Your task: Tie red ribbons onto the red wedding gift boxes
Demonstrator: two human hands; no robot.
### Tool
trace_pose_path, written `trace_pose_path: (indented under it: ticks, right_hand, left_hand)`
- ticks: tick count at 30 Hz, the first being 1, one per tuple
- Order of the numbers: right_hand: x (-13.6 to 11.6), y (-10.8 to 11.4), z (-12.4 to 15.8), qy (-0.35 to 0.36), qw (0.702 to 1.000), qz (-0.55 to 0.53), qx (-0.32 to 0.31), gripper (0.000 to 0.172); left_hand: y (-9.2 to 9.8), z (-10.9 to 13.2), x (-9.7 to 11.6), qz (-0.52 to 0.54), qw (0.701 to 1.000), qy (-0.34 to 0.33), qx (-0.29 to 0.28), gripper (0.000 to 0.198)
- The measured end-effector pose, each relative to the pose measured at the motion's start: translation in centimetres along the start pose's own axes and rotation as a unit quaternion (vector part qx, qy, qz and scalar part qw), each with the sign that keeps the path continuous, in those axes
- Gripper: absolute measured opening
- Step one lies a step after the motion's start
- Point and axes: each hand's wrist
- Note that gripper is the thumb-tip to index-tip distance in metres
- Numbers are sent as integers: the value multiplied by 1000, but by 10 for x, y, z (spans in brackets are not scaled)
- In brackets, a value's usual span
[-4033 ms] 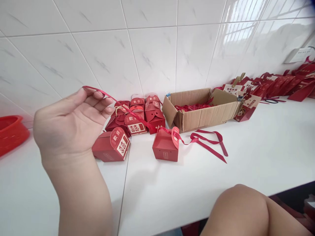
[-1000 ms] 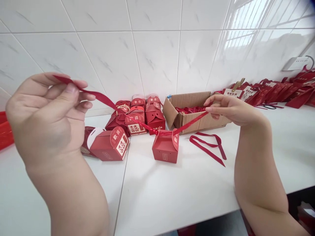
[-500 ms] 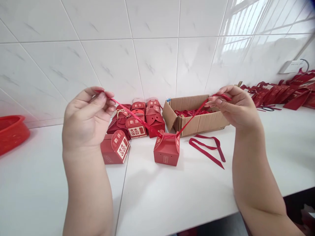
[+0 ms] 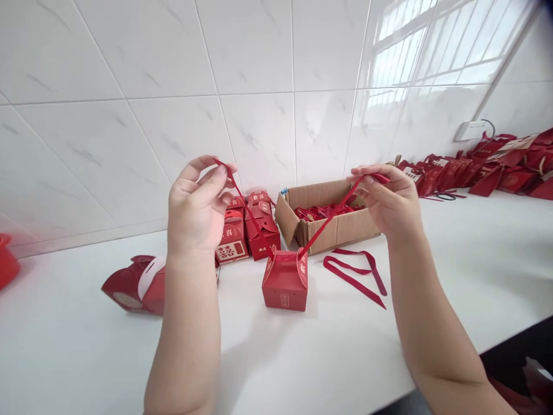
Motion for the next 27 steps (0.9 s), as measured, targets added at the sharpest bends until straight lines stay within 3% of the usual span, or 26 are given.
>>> trace_pose_path:
  ticks: [8, 12, 27]
  right_hand:
    - [-5, -42, 1, -103, 994, -22, 26, 34]
    - [-7, -60, -1, -120, 993, -8, -8, 20]
    - [-20, -84, -2, -77, 996, 4, -52, 31]
  left_hand:
    - [-13, -14, 6, -65, 998, 21, -14, 15]
    - [-16, -15, 12, -88, 996, 29, -15, 11]
    - [-18, -8, 24, -120, 992, 30, -27, 16]
Point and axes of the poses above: each hand's wrist, its own z-axis away from the middle knuckle, its own y-axis out of the back of the hand, x = y × z, and after that the axes turned 13 degrees about x, right-handed
